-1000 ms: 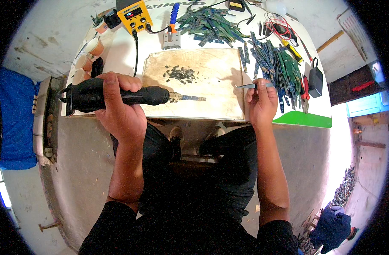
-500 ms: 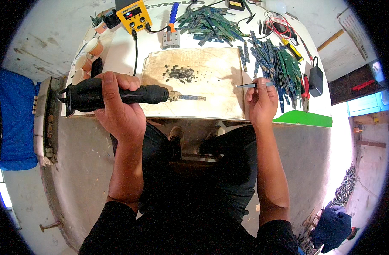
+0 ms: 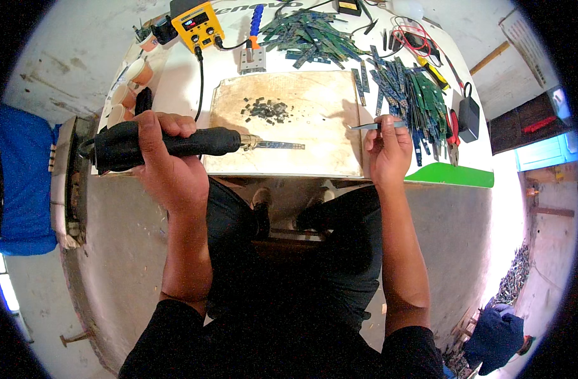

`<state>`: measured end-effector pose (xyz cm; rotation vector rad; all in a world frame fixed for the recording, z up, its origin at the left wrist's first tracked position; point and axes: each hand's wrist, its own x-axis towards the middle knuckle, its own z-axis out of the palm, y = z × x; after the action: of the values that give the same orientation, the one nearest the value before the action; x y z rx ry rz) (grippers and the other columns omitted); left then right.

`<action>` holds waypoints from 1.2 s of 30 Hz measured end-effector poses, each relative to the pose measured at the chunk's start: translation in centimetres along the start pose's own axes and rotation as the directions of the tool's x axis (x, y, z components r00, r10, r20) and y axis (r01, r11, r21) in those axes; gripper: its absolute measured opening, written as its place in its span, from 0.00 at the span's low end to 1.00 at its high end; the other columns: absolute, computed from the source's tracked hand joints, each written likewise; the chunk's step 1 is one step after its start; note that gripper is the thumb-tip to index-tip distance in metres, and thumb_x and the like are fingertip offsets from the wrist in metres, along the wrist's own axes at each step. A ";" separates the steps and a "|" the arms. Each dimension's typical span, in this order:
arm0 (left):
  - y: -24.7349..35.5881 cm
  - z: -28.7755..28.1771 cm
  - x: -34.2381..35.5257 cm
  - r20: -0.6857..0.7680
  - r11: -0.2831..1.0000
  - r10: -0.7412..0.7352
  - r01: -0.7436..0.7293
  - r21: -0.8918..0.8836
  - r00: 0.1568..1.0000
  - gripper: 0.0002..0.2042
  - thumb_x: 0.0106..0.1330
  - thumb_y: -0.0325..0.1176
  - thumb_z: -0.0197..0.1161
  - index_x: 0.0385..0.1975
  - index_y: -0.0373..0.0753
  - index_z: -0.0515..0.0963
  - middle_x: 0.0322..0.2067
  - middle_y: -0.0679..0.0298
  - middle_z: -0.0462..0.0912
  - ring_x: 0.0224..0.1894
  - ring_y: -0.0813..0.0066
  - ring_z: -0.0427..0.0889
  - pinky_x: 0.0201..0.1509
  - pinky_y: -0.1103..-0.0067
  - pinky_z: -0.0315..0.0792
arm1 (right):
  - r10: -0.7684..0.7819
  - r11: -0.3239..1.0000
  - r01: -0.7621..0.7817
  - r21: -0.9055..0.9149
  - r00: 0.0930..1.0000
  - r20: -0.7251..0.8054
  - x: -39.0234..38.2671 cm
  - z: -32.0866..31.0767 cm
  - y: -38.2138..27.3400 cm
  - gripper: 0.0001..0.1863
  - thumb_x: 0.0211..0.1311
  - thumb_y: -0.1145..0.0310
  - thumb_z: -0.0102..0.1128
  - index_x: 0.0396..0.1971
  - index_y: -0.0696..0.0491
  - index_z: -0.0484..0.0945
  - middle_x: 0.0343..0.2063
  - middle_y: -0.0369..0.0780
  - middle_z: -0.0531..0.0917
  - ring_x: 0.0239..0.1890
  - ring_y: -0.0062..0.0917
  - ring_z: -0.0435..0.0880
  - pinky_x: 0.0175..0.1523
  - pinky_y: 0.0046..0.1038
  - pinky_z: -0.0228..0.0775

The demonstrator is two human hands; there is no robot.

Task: The person uses a rotary tool to scrape and remove components from small green circuit board strips held with tweezers. The person works over a wooden board, creating a pile of black debris from the removed parts. The person handles multiple circuit board strips sequentially, scraping them with the tool and placing the processed pieces aside.

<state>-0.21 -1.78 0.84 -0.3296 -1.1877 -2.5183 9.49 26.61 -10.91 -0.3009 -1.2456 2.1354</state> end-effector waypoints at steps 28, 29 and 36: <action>0.1 0.3 -0.6 0.004 0.993 -0.007 0.007 0.115 1.000 0.06 0.70 0.26 0.62 0.31 0.37 0.72 0.20 0.64 0.76 0.22 0.76 0.75 0.33 0.78 0.73 | -0.011 1.000 0.011 0.019 1.000 -0.009 -0.1 0.2 0.0 0.11 0.74 0.64 0.55 0.35 0.56 0.77 0.20 0.37 0.78 0.19 0.20 0.72 0.26 0.21 0.65; 0.1 0.4 -0.7 0.016 0.994 0.000 -0.002 0.107 1.000 0.07 0.70 0.26 0.62 0.31 0.37 0.71 0.20 0.64 0.75 0.22 0.76 0.75 0.33 0.79 0.72 | -0.015 1.000 0.015 0.021 1.000 -0.005 0.0 0.1 0.1 0.11 0.74 0.64 0.55 0.35 0.56 0.77 0.20 0.37 0.78 0.19 0.20 0.72 0.26 0.21 0.65; 0.0 -0.3 -0.1 0.009 1.000 0.004 -0.005 0.024 1.000 0.07 0.69 0.26 0.63 0.31 0.37 0.71 0.21 0.64 0.75 0.23 0.76 0.74 0.33 0.78 0.73 | 0.000 1.000 0.000 0.019 1.000 -0.023 0.0 0.1 0.0 0.11 0.74 0.64 0.55 0.36 0.57 0.76 0.19 0.37 0.77 0.19 0.20 0.72 0.26 0.21 0.65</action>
<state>-0.16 -1.98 0.64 -0.3369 -1.2183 -2.4989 9.43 26.49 -10.84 -0.3162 -1.2113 2.1367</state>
